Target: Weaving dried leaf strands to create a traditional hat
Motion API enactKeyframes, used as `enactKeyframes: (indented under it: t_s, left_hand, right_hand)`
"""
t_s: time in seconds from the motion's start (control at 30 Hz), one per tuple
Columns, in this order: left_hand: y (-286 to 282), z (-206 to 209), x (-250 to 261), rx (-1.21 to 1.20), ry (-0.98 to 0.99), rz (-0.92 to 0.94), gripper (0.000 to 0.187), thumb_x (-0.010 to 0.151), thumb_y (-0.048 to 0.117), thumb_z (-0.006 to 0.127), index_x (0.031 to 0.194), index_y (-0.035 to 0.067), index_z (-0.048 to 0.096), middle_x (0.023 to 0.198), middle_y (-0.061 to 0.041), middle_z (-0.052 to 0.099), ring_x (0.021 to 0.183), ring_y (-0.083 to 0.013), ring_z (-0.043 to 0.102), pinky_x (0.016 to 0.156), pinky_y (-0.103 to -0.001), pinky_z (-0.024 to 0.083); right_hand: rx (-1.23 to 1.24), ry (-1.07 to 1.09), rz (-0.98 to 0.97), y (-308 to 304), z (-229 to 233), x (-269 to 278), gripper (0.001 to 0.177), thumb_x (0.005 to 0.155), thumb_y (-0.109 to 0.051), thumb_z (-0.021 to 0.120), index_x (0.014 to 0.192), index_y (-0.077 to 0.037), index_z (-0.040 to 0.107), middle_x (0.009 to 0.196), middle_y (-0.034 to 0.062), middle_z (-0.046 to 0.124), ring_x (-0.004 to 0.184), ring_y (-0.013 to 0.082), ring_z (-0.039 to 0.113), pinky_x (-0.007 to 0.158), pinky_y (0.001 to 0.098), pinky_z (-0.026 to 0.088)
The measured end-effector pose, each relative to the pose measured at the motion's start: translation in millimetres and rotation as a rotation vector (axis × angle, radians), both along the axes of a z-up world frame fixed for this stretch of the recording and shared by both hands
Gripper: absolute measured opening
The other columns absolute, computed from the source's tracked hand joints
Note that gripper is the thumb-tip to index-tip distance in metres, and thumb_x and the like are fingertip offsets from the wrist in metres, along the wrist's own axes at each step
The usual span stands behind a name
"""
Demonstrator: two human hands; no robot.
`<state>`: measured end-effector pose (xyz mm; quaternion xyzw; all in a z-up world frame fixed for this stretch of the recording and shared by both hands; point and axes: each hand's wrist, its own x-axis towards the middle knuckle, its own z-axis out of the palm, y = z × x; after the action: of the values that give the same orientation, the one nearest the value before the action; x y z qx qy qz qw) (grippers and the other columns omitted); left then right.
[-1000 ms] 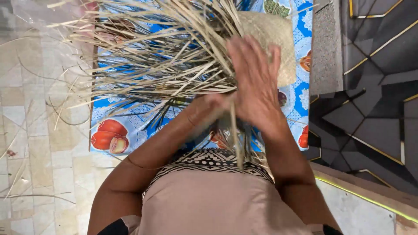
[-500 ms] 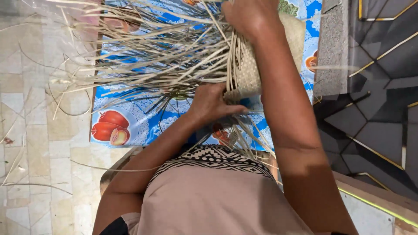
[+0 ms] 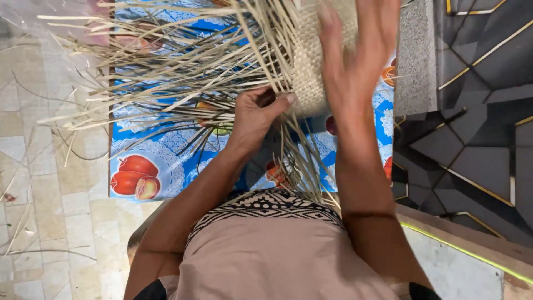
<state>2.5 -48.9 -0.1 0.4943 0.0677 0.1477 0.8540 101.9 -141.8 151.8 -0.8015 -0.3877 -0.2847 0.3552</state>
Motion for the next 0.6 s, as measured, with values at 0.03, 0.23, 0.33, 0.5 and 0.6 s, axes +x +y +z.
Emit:
enactKeyframes:
  t_s: [0.03, 0.23, 0.33, 0.5, 0.6]
  left_hand:
    - [0.7, 6.2, 0.3, -0.014, 0.031, 0.023, 0.036, 0.090, 0.018, 0.086, 0.117, -0.003, 0.073, 0.100, -0.018, 0.077, 0.093, -0.0204, 0.073, 0.081, -0.038, 0.062]
    - [-2.1, 10.0, 6.3, -0.101, 0.058, 0.099, 0.034, 0.086, 0.011, 0.087, 0.114, -0.003, 0.075, 0.101, -0.016, 0.077, 0.094, -0.0189, 0.074, 0.082, -0.035, 0.063]
    - [-3.9, 20.2, 3.9, -0.137, 0.062, 0.168, 0.028, 0.085, 0.008, 0.086, 0.111, 0.000, 0.076, 0.100, -0.011, 0.077, 0.093, -0.0140, 0.072, 0.083, -0.031, 0.063]
    - [-10.2, 12.1, -1.5, -0.080, 0.034, 0.305, 0.021, 0.086, 0.003, 0.083, 0.105, 0.001, 0.076, 0.095, -0.012, 0.076, 0.089, -0.0147, 0.071, 0.076, -0.031, 0.062]
    - [-13.9, 16.8, -4.7, -0.002, -0.022, 0.329, 0.020, 0.091, 0.002, 0.079, 0.109, -0.001, 0.074, 0.096, -0.020, 0.077, 0.096, -0.0259, 0.074, 0.075, -0.034, 0.062]
  right_hand:
    - [0.060, -0.094, 0.045, -7.7, -8.0, -13.5, 0.014, 0.103, -0.009, 0.067, 0.115, -0.003, 0.069, 0.108, 0.0138, 0.068, 0.100, 0.0350, 0.064, 0.092, 0.0488, 0.054]
    - [-0.014, -0.069, 0.161, -25.0, -49.9, -47.3, 0.015, 0.095, 0.002, 0.070, 0.105, -0.004, 0.079, 0.103, 0.0143, 0.073, 0.099, 0.0332, 0.064, 0.093, 0.0450, 0.055]
    - [-0.081, -0.090, 0.178, -20.8, -49.0, -48.5, 0.013, 0.095, -0.001, 0.077, 0.106, -0.006, 0.081, 0.109, 0.0131, 0.074, 0.102, 0.0330, 0.065, 0.093, 0.0433, 0.057]
    - [-0.149, -0.026, 0.166, -16.6, -37.5, -55.9, 0.014, 0.098, -0.002, 0.073, 0.111, -0.004, 0.078, 0.109, 0.0165, 0.071, 0.103, 0.0333, 0.063, 0.093, 0.0449, 0.054]
    - [-0.185, -0.039, 0.153, -20.7, -37.8, -54.7, 0.016, 0.103, -0.011, 0.069, 0.117, -0.005, 0.076, 0.112, 0.0157, 0.068, 0.105, 0.0363, 0.064, 0.092, 0.0460, 0.052]
